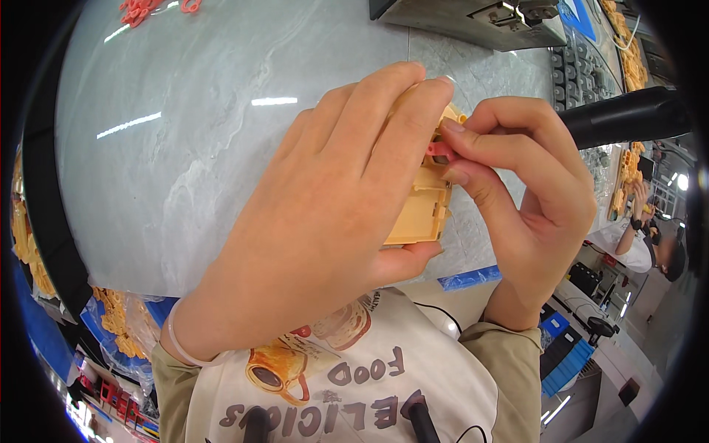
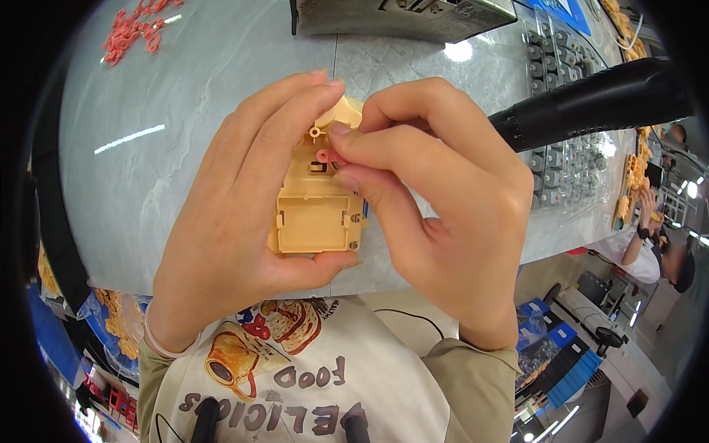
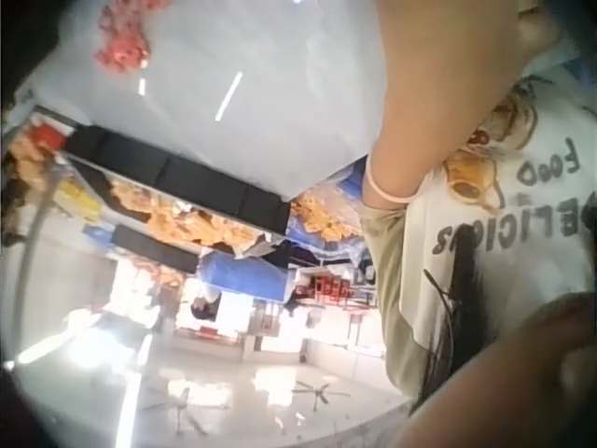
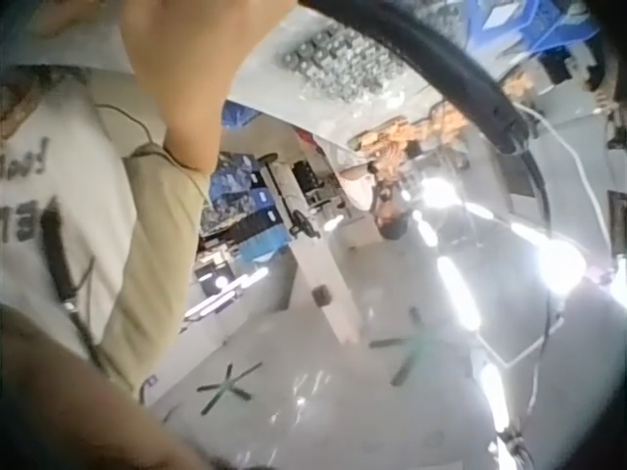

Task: Manually assemble plastic toy internal components and secure them using an electric screwdriver.

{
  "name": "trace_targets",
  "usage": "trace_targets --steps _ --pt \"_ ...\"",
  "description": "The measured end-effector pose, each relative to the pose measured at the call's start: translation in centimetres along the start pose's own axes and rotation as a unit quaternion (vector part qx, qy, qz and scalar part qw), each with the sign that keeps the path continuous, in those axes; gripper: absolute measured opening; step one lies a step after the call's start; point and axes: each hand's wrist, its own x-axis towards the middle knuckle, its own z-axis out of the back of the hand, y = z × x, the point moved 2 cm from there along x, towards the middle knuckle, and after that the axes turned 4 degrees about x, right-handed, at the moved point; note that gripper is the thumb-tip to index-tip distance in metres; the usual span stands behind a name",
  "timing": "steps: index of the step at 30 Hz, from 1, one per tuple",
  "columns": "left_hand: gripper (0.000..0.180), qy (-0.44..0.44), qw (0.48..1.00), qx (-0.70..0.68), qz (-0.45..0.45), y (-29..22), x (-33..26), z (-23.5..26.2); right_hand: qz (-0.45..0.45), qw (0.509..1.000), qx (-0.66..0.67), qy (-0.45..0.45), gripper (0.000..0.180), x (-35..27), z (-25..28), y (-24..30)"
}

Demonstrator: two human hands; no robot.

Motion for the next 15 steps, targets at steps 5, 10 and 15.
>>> trace_targets --steps 5,10,15 --pt "0.092 0.004 1.0 -0.007 0.006 0.0 0.0 0.1 -0.012 0.999 -0.036 -0.017 0.024 0.0 -0.4 0.7" --pt "0.093 0.009 1.0 -0.007 0.013 -0.1 0.0 0.1 -0.032 0.998 -0.049 -0.039 0.027 -0.2 -0.5 0.9" --pt "0.092 0.01 1.0 -0.009 0.024 -0.3 -0.1 0.2 0.001 0.995 -0.092 -0.028 0.026 -0.1 -0.6 1.4"
